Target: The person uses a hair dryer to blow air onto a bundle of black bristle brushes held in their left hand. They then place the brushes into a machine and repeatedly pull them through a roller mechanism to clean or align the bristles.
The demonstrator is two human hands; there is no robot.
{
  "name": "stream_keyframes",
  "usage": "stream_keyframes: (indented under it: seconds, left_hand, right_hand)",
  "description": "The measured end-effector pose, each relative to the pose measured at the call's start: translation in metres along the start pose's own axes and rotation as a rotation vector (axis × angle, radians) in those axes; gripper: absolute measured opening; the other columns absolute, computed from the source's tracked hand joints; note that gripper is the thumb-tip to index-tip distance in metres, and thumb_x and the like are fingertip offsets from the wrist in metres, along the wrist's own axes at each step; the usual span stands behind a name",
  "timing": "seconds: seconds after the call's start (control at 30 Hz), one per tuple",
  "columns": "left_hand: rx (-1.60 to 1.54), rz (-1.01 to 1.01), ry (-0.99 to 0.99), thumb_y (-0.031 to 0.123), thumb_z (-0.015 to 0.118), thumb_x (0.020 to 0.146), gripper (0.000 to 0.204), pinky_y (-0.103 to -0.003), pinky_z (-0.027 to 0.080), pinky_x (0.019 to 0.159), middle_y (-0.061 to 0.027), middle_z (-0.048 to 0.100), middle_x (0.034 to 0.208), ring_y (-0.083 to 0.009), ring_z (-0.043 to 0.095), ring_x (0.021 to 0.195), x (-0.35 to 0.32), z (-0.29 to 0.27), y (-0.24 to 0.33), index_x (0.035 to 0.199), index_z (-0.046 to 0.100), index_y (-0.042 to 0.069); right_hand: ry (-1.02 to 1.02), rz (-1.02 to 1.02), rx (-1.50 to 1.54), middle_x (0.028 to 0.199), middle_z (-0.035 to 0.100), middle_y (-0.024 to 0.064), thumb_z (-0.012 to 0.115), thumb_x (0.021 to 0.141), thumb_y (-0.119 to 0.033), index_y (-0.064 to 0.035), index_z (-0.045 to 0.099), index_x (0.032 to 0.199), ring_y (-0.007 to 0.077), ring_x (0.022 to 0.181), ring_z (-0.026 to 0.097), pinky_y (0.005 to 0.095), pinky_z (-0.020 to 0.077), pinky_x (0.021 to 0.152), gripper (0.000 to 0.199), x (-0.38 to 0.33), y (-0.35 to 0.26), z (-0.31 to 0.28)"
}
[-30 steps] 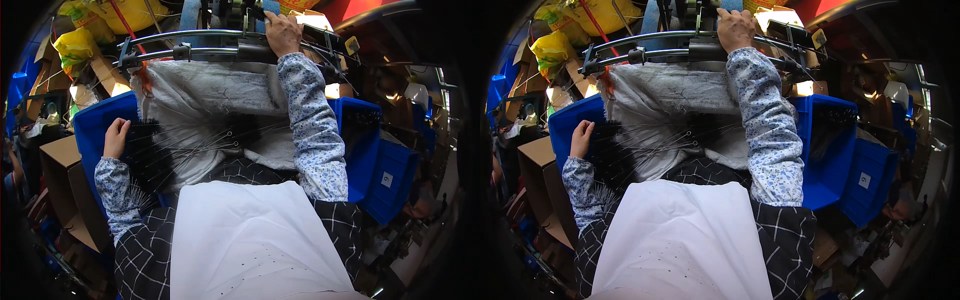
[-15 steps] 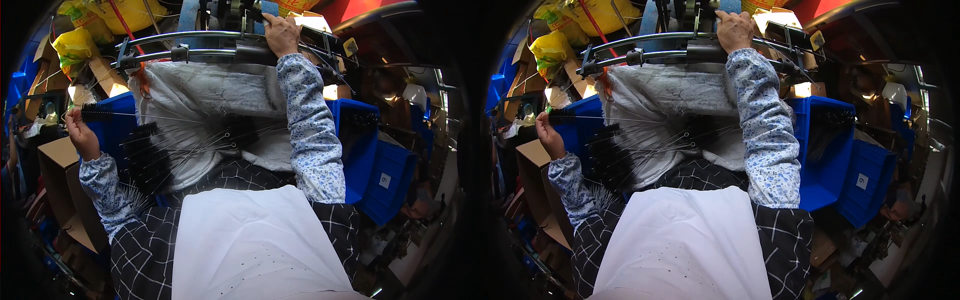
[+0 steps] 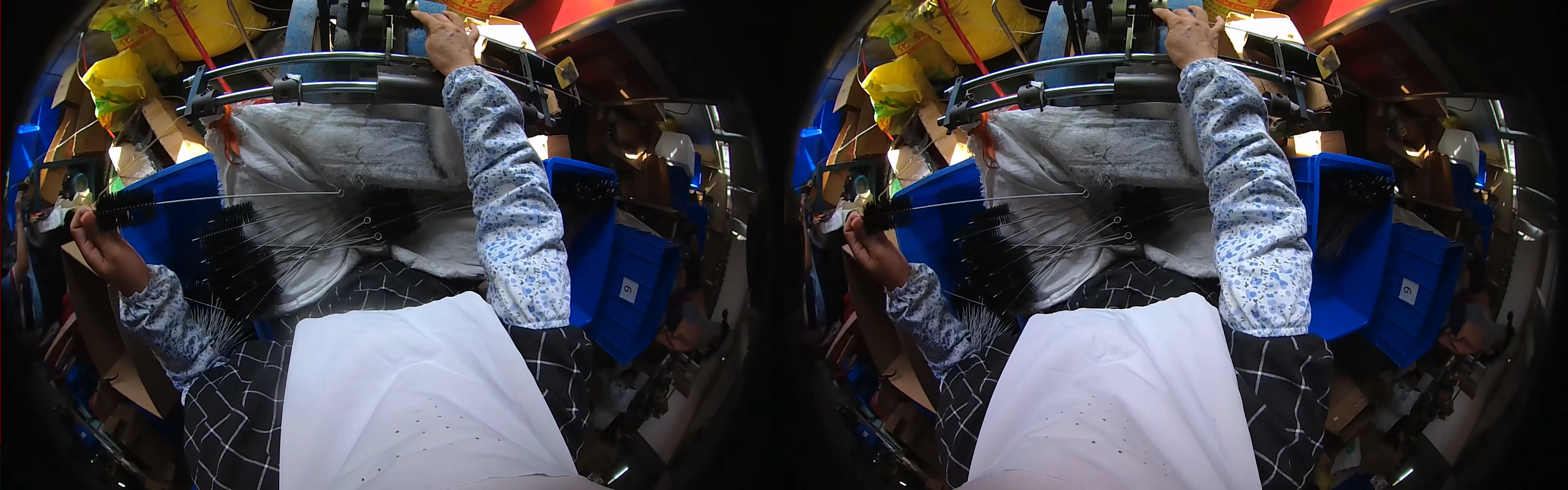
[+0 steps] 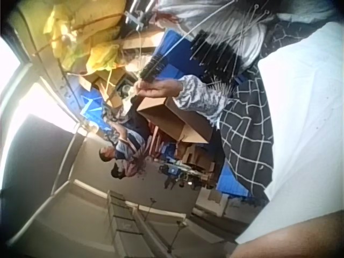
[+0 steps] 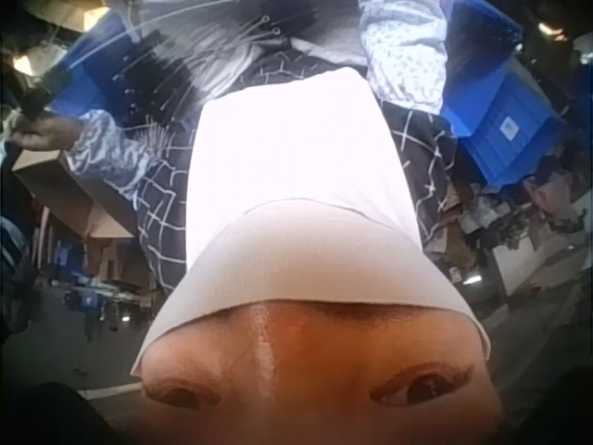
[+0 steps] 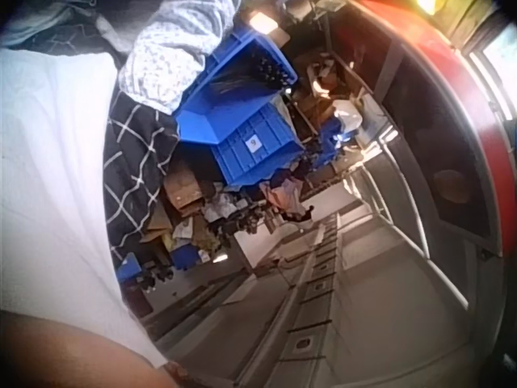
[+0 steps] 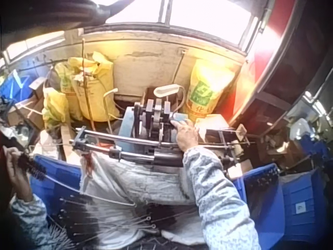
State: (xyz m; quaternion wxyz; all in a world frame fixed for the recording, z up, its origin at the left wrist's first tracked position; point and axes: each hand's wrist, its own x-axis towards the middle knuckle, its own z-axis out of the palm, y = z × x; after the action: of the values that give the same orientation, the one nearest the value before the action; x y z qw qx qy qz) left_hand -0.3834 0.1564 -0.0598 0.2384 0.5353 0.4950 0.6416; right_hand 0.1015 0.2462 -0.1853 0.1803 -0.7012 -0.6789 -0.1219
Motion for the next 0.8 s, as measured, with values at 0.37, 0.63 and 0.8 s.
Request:
stream_keyframes:
  seconds: [0.37, 0.63, 0.8]
  left_hand:
    - [-0.081, 0.029, 0.098, 0.018, 0.045, 0.087, 0.019, -0.021, 0.042, 0.068, -0.0046, 0.051, 0.086, -0.0104, 0.049, 0.078, 0.008, 0.0, -0.002, 0.096, 0.05, 0.001]
    - [-0.03, 0.101, 0.15, 0.017, 0.046, 0.087, 0.02, -0.023, 0.044, 0.07, -0.0065, 0.053, 0.088, -0.0125, 0.051, 0.081, 0.017, -0.019, 0.001, 0.095, 0.051, 0.0]
    - [0.046, 0.15, 0.244, 0.016, 0.046, 0.087, 0.02, -0.023, 0.045, 0.07, -0.008, 0.053, 0.091, -0.0135, 0.052, 0.084, 0.015, -0.031, 0.007, 0.095, 0.051, 0.0]
  right_hand:
    - [0.053, 0.294, 0.119, 0.104, 0.054, 0.0105, 0.057, 0.071, -0.025, -0.0082, 0.052, 0.11, 0.0272, 0.1, 0.047, 0.0458, 0.0321, 0.083, 0.042, -0.033, -0.003, -0.035]
    - [0.114, 0.258, 0.16, 0.1, 0.056, 0.0091, 0.055, 0.073, -0.02, -0.0071, 0.053, 0.108, 0.0236, 0.092, 0.053, 0.0453, 0.0341, 0.079, 0.037, -0.024, -0.03, -0.023]
    - [0.059, 0.275, 0.137, 0.098, 0.056, 0.0094, 0.056, 0.074, -0.019, -0.0065, 0.055, 0.105, 0.0238, 0.09, 0.054, 0.0446, 0.0362, 0.076, 0.034, -0.019, -0.049, -0.027]
